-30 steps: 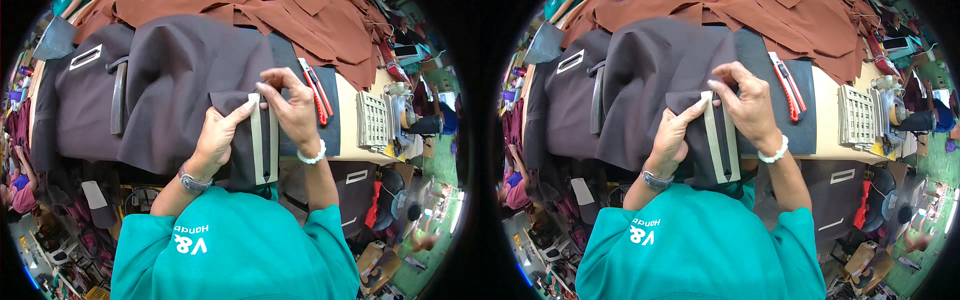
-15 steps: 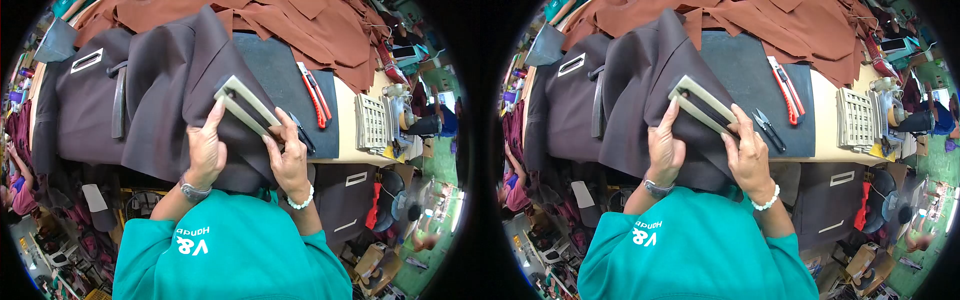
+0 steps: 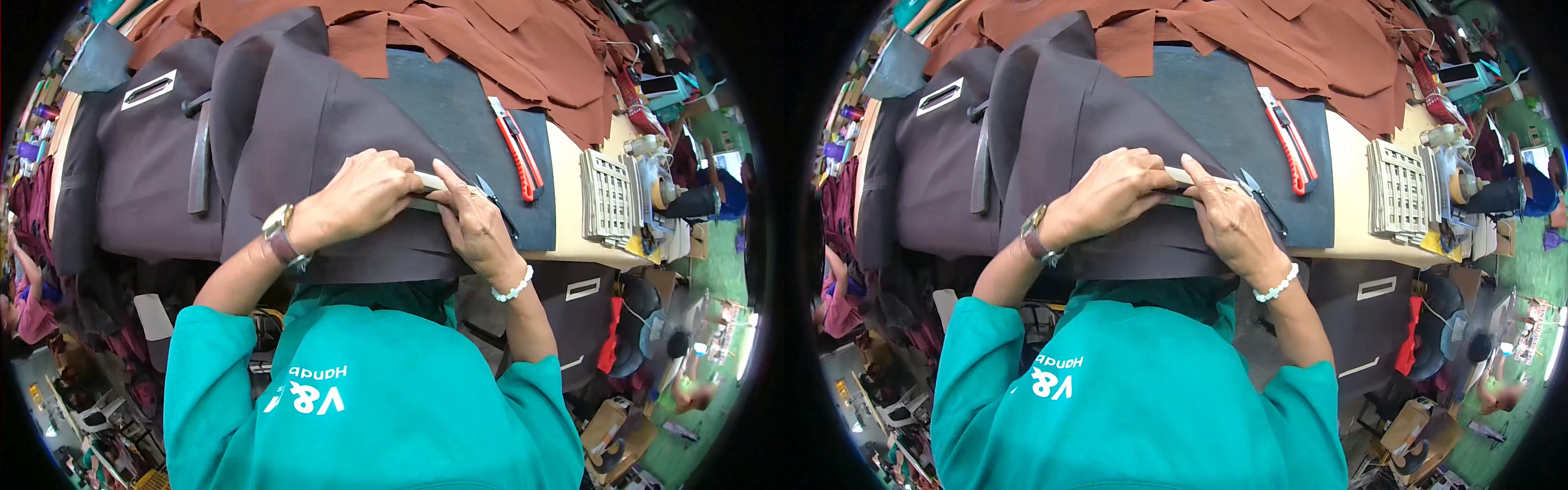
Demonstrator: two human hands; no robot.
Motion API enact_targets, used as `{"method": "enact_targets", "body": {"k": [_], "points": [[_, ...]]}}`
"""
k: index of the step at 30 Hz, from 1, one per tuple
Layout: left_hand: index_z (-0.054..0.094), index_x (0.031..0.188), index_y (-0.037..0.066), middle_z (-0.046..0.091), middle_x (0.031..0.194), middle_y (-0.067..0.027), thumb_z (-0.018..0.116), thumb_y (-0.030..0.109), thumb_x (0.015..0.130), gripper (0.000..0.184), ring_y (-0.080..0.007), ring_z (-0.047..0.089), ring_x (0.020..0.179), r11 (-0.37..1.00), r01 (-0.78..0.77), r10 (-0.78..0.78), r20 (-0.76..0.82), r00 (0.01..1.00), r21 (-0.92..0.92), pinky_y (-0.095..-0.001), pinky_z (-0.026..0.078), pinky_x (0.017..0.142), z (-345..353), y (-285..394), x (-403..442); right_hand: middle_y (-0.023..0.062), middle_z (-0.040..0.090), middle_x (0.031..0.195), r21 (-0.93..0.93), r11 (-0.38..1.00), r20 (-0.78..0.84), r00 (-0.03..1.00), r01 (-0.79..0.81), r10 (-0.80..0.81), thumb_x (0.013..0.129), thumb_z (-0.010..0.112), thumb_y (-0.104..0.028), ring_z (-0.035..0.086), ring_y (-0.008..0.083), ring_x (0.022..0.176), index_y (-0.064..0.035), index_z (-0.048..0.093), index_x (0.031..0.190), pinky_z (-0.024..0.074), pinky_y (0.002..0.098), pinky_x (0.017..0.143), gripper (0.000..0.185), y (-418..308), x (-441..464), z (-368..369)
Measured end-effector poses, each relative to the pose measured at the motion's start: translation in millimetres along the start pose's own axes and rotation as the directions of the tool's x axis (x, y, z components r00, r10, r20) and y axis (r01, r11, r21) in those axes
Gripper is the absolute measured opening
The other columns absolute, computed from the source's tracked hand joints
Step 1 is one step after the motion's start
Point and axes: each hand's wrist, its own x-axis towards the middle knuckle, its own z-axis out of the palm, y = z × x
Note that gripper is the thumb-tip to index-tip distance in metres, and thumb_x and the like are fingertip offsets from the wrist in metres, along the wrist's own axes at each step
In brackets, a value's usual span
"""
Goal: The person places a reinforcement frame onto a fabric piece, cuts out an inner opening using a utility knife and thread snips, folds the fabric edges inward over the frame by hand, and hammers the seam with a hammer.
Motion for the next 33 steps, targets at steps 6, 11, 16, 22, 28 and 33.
{"method": "enact_targets", "body": {"k": [6,11,16,22,28,33], "points": [[0.066,0.08,0.005,0.058,0.072,-0.0091,0.068,0.011,0.075,0.008,-0.0266,0.058,0.07,0.968,0.013,-0.009,0.015,1.0,-0.249,-0.0365,0.046,0.065,6,-25,-3,0.0122,0.068,0.09,-0.121,0.982,-0.168,0.972,0.144,-0.163,0.074,0.066,0.007,0.065,0.0259,0.088,0.0012,0.052,0.122,0.0504,0.0346,0.078,0.051,4,-5,9],[0.068,0.084,0.006,0.058,0.073,-0.007,0.069,0.011,0.075,0.011,-0.0235,0.057,0.072,0.956,0.031,-0.036,-0.015,0.999,-0.292,-0.0351,0.045,0.066,9,-37,-20,0.0115,0.068,0.091,0.21,0.976,-0.256,0.961,-0.053,0.107,0.073,0.068,0.006,0.065,0.0245,0.088,0.0013,0.057,0.115,0.0508,0.0343,0.078,0.044,3,-19,15],[0.068,0.085,0.007,0.057,0.077,-0.0053,0.07,0.013,0.074,0.012,-0.0219,0.055,0.075,0.975,0.024,-0.042,-0.076,0.996,-0.22,-0.0346,0.045,0.068,6,-35,-27,0.0101,0.068,0.088,-0.185,0.97,-0.134,0.973,0.161,-0.187,0.074,0.068,0.005,0.066,0.0244,0.081,0.0007,0.059,0.109,0.0511,0.034,0.075,0.036,13,-28,-2],[0.069,0.085,0.008,0.057,0.078,-0.0047,0.071,0.014,0.074,0.013,-0.0203,0.054,0.074,0.975,0.016,-0.034,-0.077,0.996,-0.22,-0.033,0.045,0.067,7,-37,-30,0.0081,0.061,0.081,0.003,0.963,-0.24,0.934,-0.271,0.263,0.076,0.067,0.001,0.061,0.0234,0.077,-0.0024,0.058,0.112,0.0478,0.035,0.074,0.038,13,-25,15],[0.069,0.084,0.008,0.057,0.079,-0.0046,0.07,0.013,0.074,0.012,-0.0206,0.055,0.075,0.977,0.006,-0.026,-0.09,0.996,-0.215,-0.0327,0.045,0.067,9,-39,-30,0.0143,0.051,0.118,-0.358,0.908,-0.188,0.97,-0.216,0.156,0.079,0.066,-0.015,0.045,0.031,0.115,-0.0049,0.049,0.127,0.0359,0.041,0.096,0.051,3,-12,17],[0.067,0.083,0.007,0.057,0.079,-0.0047,0.07,0.013,0.074,0.011,-0.0209,0.055,0.076,0.981,-0.012,-0.007,-0.095,0.995,-0.195,-0.0331,0.045,0.068,11,-40,-30,0.0134,0.039,0.135,-0.446,0.862,-0.113,0.97,-0.241,0.213,0.081,0.066,-0.028,0.029,0.035,0.13,-0.0113,0.04,0.136,0.0225,0.054,0.105,0.063,-9,8,38]]}}
